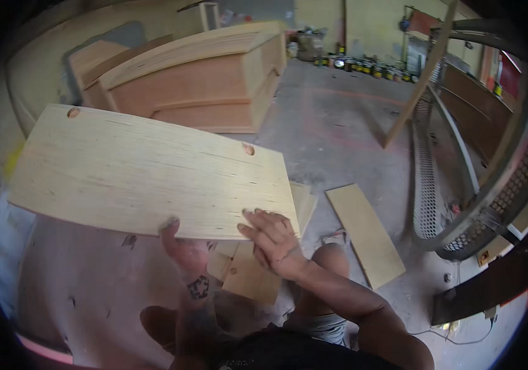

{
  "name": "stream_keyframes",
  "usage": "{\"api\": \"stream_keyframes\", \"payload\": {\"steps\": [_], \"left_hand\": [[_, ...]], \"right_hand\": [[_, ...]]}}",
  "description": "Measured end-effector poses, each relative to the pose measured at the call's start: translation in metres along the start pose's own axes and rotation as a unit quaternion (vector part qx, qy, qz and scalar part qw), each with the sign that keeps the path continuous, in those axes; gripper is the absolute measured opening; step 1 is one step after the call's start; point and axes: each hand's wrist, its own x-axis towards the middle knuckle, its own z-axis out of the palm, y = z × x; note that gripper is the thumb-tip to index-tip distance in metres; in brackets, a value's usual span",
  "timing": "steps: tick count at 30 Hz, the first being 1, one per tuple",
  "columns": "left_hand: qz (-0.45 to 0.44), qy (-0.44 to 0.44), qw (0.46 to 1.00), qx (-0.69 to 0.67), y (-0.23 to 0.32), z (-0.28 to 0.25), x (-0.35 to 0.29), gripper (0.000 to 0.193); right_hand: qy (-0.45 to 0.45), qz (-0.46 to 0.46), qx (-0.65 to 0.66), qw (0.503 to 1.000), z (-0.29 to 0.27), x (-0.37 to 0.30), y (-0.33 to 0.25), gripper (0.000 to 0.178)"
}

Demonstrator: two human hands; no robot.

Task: The user is using a handheld power sander to smooth the edges and surfaces of several wooden planks.

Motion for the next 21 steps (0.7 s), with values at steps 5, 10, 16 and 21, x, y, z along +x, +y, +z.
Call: {"api": "stream_keyframes", "payload": {"steps": [5,10,16,21], "left_hand": [[-0.310,0.133,0.860,-0.383,-0.010,-0.094,0.022,0.049],[-0.267,0.069,0.953,-0.128,-0.042,-0.172,-0.003,0.058],[-0.250,-0.005,0.835,-0.490,-0.055,-0.187,-0.029,0.055],[-0.372,0.077,0.804,-0.458,-0.046,-0.151,-0.025,0.070]], "right_hand": [[-0.043,0.002,0.050,0.998,0.013,0.017,-0.001,0.072],[0.143,0.263,0.328,0.896,0.002,0.074,0.041,0.067],[-0.001,0.255,0.708,0.659,-0.012,0.085,0.030,0.047],[0.000,0.198,0.689,0.697,-0.010,0.073,0.033,0.045]]}}
